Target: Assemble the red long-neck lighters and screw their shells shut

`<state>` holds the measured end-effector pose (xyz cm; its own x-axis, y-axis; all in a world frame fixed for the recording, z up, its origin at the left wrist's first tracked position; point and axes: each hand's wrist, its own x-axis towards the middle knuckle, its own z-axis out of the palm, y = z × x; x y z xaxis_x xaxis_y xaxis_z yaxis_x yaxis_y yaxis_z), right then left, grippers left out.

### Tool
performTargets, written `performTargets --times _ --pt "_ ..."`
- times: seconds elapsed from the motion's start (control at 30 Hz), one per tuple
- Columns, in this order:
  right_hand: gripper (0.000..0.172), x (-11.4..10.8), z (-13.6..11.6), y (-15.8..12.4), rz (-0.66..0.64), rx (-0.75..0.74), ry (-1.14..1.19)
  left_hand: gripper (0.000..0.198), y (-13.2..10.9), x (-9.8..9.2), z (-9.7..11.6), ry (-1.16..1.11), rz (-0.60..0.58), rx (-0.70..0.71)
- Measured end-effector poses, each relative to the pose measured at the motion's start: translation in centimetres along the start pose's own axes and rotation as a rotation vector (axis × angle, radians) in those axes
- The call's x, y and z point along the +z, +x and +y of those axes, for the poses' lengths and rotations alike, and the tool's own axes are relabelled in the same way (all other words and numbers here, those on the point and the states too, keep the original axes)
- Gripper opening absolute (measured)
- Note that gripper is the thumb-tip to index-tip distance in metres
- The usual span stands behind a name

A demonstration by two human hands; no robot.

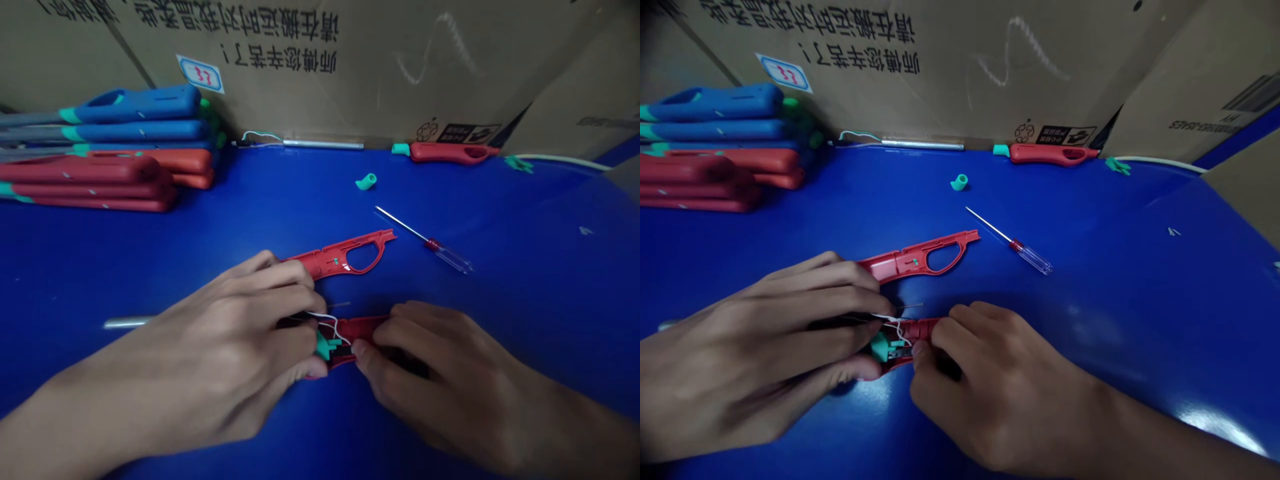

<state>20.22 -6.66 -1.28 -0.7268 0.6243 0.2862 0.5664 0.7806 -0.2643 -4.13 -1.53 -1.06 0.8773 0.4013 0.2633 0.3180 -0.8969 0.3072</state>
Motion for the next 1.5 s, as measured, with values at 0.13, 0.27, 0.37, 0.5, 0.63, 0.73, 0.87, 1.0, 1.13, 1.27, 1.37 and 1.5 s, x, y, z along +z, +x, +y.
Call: performTargets --times 0.13,0.27,0.37,0.5,0.63,0.73,0.87,1.0,1.13,1.27,1.37,1.5 --pt "0.034 0.41 0.21 -0.32 0.038 0.000 -0.012 0.012 -0.02 -0.02 0.01 0.012 -0.005 -0.003" --pt "0.028 0.57 0.25 -0.44 0.080 -0.025 -0.022 0.012 0.09 -0.06 0.04 -0.042 0.004 -0.069" --pt "0.026 0.48 0.13 -0.32 0.113 -0.029 -0.052 0.016 0.22 -0.15 -0.01 -0.026 0.002 -0.065" --pt "0.025 0.42 0.06 -0.22 0.129 -0.020 -0.055 0.015 0.42 -0.32 -0.13 -0.012 0.012 -0.039" --pt "0.027 0.47 0.05 -0.33 0.130 -0.013 -0.063 0.014 0.59 -0.44 -0.12 -0.025 0.059 0.004" --pt "0.027 0.44 -0.01 -0.31 0.135 -0.006 -0.083 0.010 0.51 -0.40 -0.06 -0.035 0.123 0.021" --pt "0.027 0.27 -0.07 -0.12 0.129 -0.010 -0.088 0.009 0.27 -0.26 -0.03 -0.035 0.094 0.018" --pt "0.028 0.12 0.06 -0.18 0.101 -0.014 -0.057 0.013 0.13 -0.02 0.12 -0.059 0.062 -0.028" --pt "0.028 0.27 0.25 -0.49 0.053 -0.003 -0.015 0.023 0.09 0.35 0.31 -0.104 0.086 -0.122" --pt "0.028 0.50 0.34 -0.56 0.069 0.014 0.014 0.030 0.17 0.38 0.31 -0.077 0.037 -0.161" --pt "0.031 0.54 0.39 -0.38 0.057 0.043 0.025 0.027 0.17 0.21 0.32 -0.044 -0.001 -0.178" --pt "0.031 0.60 0.31 -0.24 0.076 0.080 0.062 0.025 0.17 0.29 0.34 -0.043 0.032 -0.176"
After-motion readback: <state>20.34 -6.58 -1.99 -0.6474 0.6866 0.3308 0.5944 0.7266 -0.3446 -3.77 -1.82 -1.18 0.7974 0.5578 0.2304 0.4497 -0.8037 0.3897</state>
